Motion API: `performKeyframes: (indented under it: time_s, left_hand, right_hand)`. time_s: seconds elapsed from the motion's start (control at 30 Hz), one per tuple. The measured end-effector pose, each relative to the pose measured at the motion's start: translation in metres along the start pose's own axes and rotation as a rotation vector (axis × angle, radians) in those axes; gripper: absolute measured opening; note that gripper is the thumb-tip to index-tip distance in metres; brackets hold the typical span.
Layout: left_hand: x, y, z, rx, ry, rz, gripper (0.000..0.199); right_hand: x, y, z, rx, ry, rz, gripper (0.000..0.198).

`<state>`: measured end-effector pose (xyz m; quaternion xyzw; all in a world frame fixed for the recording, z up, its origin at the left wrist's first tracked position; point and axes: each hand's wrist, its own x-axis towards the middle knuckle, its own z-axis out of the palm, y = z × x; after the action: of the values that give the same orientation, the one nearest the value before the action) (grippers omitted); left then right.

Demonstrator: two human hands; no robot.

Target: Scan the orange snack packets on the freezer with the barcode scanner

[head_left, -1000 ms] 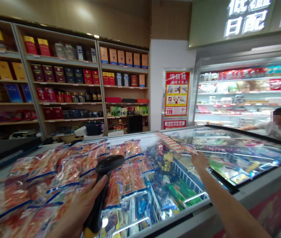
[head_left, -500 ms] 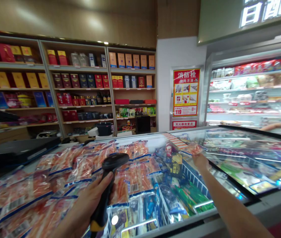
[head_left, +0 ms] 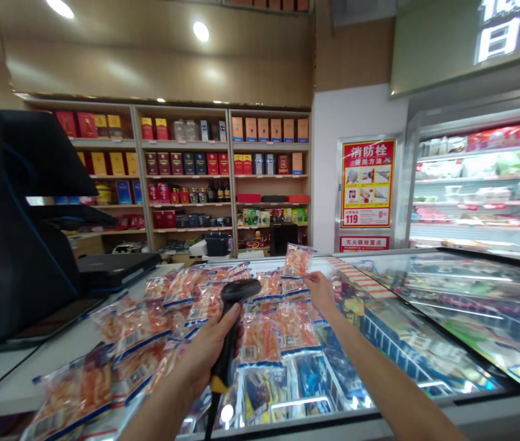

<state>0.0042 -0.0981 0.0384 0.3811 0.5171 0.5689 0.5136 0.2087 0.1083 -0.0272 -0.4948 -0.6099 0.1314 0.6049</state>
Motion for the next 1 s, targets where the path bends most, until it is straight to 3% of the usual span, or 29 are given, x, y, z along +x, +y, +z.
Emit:
performKeyframes:
  time_s: [0.13,0.57,0.73,1.0]
  left_hand:
    - [-0.001,-0.002,-0.006,0.007,-0.036,0.018,0.031]
    - [-0.014,0.004,-0.008,0.014,-0.075,0.035,0.029]
    - [-0.008,0.005,-0.016,-0.003,-0.088,0.021,0.031]
    - [0.009,0.003,-0.022,-0.019,0.039,0.092,0.034]
  right_hand:
    - [-0.010,-0.007,0.014,-0.002,-0.026,0.005,0.019]
    - [-0.016,-0.011,0.026,0.015,-0.085,-0.025,0.022]
    - [-0.018,-0.016,0.029,-0.118,-0.132,-0.025,0.019]
    - [-0.029,-0.041,0.047,-0.374,-0.262,-0.094,0.021]
